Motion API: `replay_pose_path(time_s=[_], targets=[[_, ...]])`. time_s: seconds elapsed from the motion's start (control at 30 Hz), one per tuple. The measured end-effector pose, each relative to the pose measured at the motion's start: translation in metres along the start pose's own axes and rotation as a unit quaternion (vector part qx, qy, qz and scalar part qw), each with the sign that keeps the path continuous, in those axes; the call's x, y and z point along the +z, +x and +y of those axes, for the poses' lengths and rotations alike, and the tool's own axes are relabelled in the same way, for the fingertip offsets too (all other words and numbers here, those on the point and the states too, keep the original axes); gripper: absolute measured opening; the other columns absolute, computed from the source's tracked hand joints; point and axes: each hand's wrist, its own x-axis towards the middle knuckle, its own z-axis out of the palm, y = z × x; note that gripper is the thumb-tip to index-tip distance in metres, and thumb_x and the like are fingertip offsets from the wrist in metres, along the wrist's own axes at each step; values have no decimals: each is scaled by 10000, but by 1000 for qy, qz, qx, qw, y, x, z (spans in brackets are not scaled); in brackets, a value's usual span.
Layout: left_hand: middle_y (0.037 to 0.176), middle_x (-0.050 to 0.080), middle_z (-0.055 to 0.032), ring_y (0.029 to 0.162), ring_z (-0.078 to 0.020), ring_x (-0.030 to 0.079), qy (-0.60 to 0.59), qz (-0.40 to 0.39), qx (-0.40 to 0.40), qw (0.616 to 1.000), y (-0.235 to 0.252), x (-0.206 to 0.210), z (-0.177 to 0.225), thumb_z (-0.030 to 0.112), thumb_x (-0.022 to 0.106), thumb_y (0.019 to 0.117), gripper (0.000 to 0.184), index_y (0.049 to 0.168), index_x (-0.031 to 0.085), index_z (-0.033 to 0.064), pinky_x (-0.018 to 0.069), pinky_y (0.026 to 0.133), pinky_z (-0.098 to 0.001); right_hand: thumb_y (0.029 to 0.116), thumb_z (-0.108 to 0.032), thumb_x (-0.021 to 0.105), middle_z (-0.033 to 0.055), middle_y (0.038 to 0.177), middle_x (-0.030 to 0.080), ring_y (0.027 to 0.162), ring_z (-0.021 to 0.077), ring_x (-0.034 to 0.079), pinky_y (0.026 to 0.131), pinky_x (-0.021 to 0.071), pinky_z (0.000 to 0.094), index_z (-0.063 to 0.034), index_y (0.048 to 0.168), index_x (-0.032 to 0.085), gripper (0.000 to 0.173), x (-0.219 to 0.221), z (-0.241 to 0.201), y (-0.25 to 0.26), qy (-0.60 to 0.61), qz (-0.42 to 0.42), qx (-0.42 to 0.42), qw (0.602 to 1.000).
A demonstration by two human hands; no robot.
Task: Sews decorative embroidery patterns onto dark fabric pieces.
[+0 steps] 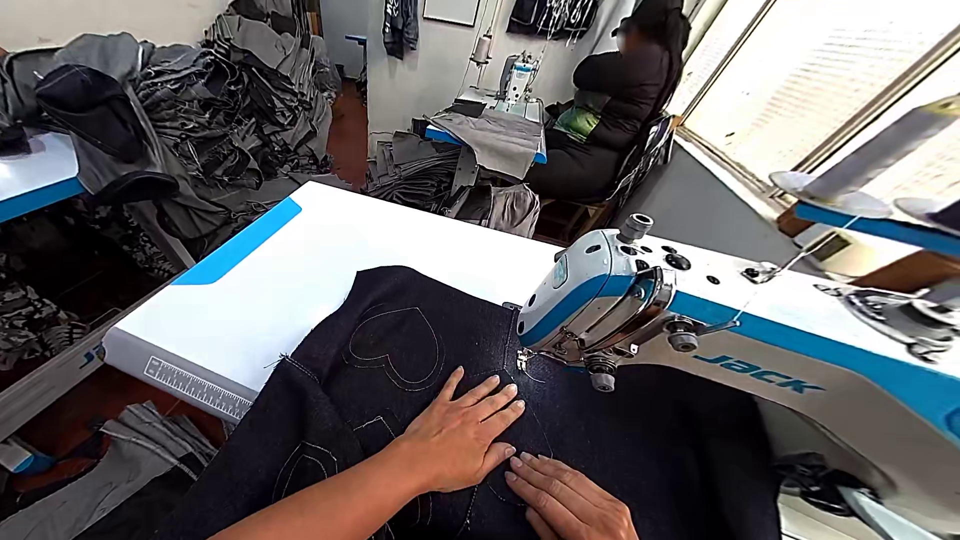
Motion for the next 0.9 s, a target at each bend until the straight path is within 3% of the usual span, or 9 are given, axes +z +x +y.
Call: replay_pose_path(time_s=[0.13, 0.27, 0.4, 0.63, 0.73, 0.77, 0.8, 0.87, 0.9], targets=[[1724, 170, -15, 1601, -224, 67, 12, -12, 0, 1000, 0, -1, 1, 438, 252, 1117, 587, 1645, 230, 182, -29, 1236, -647, 978, -180, 555, 41, 1094, 783, 1138, 158, 704, 1055, 504, 278, -123, 1038, 771, 231, -1, 0, 2, 18, 1, 11, 1000], [1729, 142, -6, 1602, -230, 52, 20, -12, -36, 999, 1, 1, 8, 446, 251, 1113, 603, 1651, 198, 179, -41, 1207, -699, 1000, -405, 608, 33, 1102, 782, 1173, 165, 689, 1048, 520, 320, -138, 998, 784, 320, -14, 4, 7, 92, -30, 69, 993], [1722, 178, -13, 1599, -266, 80, 35, 19, -50, 998, -1, 4, 8, 460, 271, 1107, 625, 1644, 223, 143, -27, 1179, -745, 1008, -324, 635, 103, 1177, 755, 1220, 211, 666, 1053, 509, 297, -82, 1051, 774, 283, -5, 8, 4, 70, -11, 125, 990], [1735, 104, -5, 1602, -254, 12, 20, -21, -86, 996, 0, -2, 14, 476, 264, 1106, 657, 1659, 139, 145, -70, 1159, -758, 1025, -326, 602, 89, 1223, 745, 1265, 232, 649, 1098, 487, 329, -79, 1095, 764, 304, 3, 11, 3, 75, -9, 151, 986], [1703, 238, -62, 1596, -227, 113, -96, -19, -64, 993, -1, -18, 1, 361, 354, 1115, 581, 1624, 277, 93, -77, 1220, -672, 1024, -333, 588, 85, 1207, 753, 1242, 235, 664, 1081, 502, 332, -79, 1080, 770, 317, 5, 12, 3, 66, 9, 147, 987], [1657, 348, -85, 1574, -220, 217, -157, 7, -63, 986, -6, -23, -8, 296, 365, 1118, 514, 1580, 383, 69, -9, 1264, -595, 1026, -336, 581, 82, 1204, 754, 1237, 236, 666, 1076, 506, 333, -83, 1078, 771, 321, 6, 12, 1, 63, 9, 146, 987], [1578, 475, -99, 1516, -220, 361, -198, 46, -69, 977, -13, -29, -17, 253, 375, 1118, 455, 1506, 501, 53, 143, 1277, -521, 1029, -340, 576, 79, 1205, 753, 1238, 235, 666, 1076, 507, 333, -88, 1079, 770, 322, 6, 12, 1, 62, 8, 146, 987], [1302, 694, -112, 1217, -220, 650, -230, 131, -81, 961, -30, -39, -33, 201, 449, 1099, 354, 1339, 666, 57, 471, 1080, -459, 1031, -342, 577, 76, 1204, 753, 1243, 230, 662, 1081, 503, 330, -91, 1074, 767, 318, 5, 12, 0, 64, 7, 147, 987], [1197, 732, -100, 1091, -202, 693, -245, 159, -85, 953, -39, -45, -38, 196, 479, 1089, 322, 1283, 702, 69, 524, 981, -450, 1030, -346, 578, 73, 1201, 754, 1243, 224, 661, 1082, 501, 325, -94, 1070, 767, 317, 6, 13, 0, 64, 10, 146, 987]])
